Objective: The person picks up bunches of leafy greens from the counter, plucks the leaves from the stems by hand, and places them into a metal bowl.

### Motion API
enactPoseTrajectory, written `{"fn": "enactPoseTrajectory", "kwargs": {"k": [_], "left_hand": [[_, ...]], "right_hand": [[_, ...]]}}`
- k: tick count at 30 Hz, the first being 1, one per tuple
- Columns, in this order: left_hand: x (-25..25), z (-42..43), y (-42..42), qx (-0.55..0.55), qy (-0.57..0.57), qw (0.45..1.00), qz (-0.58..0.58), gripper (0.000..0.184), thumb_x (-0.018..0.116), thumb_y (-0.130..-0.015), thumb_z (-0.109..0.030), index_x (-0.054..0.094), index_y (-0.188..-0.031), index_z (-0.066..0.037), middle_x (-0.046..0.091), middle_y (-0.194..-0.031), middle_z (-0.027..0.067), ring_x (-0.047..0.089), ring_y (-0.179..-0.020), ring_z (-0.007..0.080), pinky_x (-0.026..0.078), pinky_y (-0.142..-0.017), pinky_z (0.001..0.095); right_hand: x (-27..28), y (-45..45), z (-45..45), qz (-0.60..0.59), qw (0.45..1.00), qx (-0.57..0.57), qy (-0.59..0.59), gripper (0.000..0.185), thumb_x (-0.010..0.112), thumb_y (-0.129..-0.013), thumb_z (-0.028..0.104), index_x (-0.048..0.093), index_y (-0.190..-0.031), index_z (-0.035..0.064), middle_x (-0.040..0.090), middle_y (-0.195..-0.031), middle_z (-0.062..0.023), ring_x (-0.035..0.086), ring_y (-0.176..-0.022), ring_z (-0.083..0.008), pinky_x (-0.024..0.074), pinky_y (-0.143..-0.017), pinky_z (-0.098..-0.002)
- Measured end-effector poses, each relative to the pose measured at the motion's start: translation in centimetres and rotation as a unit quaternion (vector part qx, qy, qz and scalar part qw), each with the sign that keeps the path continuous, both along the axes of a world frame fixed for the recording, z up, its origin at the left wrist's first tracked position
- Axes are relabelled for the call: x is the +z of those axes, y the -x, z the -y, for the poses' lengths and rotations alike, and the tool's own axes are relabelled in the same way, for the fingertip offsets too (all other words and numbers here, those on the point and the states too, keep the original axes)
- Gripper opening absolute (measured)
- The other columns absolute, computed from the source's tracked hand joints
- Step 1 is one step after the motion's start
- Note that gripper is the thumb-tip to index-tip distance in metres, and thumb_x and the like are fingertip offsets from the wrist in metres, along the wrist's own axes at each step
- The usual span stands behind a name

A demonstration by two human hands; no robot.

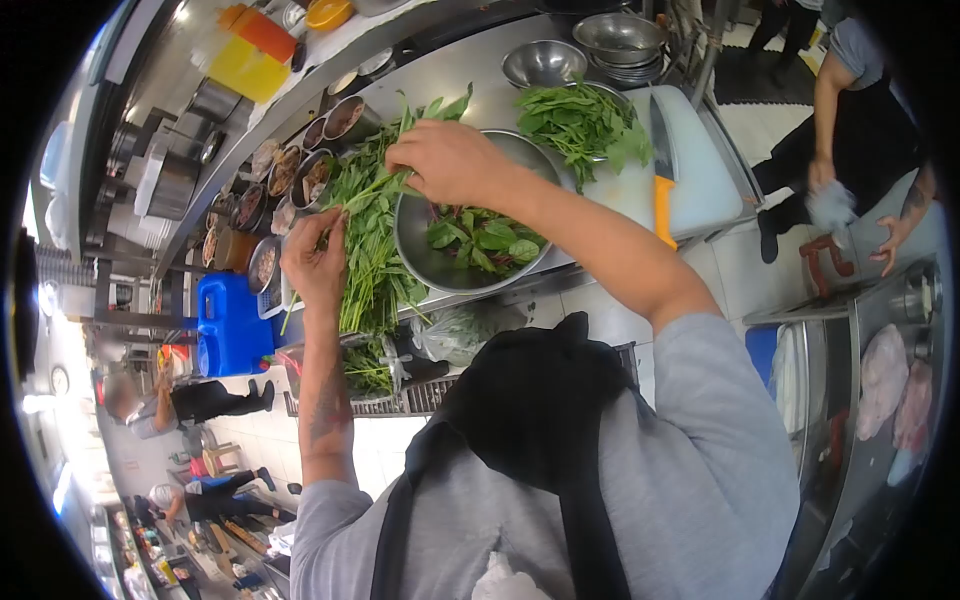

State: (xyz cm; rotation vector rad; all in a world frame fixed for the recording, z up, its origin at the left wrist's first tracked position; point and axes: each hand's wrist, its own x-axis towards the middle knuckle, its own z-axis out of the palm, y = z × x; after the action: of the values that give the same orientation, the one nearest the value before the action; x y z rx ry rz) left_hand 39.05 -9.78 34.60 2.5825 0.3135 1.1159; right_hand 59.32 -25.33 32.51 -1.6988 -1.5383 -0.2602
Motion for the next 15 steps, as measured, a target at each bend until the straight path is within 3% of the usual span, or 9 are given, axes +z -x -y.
{"fn": "enactPoseTrajectory", "kwargs": {"k": [9, 12, 15], "left_hand": [[-1.0, 0.6, 0.6, -0.008, -0.002, 1.000, 0.019, 0.011, 0.076, -0.085, -0.003, 0.076, -0.096, -0.001, 0.072, -0.085, 0.0106, 0.067, -0.074, 0.0203, 0.050, -0.069, 0.0300], [-0.8, 1.6, 0.0, 0.004, 0.051, 0.998, -0.036, 0.010, 0.076, -0.085, -0.002, 0.075, -0.095, -0.001, 0.072, -0.086, 0.0106, 0.066, -0.071, 0.0229, 0.051, -0.066, 0.0314], [-1.9, 0.7, -0.8, -0.025, -0.003, 1.000, 0.000, 0.009, 0.076, -0.087, -0.004, 0.075, -0.095, -0.001, 0.072, -0.087, 0.0113, 0.066, -0.073, 0.0194, 0.050, -0.066, 0.0299]], "right_hand": [[-1.9, -0.1, -1.0, 0.048, 0.994, -0.063, -0.078, 0.008, 0.069, -0.085, 0.016, 0.070, -0.091, 0.0111, 0.065, -0.086, -0.0028, 0.064, -0.089, -0.0261, 0.0530, -0.077, -0.0397], [-1.6, -0.4, -0.3, 0.052, 0.991, -0.059, -0.106, 0.008, 0.072, -0.085, 0.017, 0.071, -0.089, 0.0099, 0.063, -0.086, -0.0036, 0.061, -0.084, -0.0263, 0.0517, -0.077, -0.0390], [-1.7, -0.2, 1.0, 0.050, 0.993, -0.050, -0.093, 0.009, 0.071, -0.086, 0.016, 0.072, -0.092, 0.0097, 0.063, -0.085, -0.0041, 0.062, -0.083, -0.0264, 0.0519, -0.075, -0.0393]]}}
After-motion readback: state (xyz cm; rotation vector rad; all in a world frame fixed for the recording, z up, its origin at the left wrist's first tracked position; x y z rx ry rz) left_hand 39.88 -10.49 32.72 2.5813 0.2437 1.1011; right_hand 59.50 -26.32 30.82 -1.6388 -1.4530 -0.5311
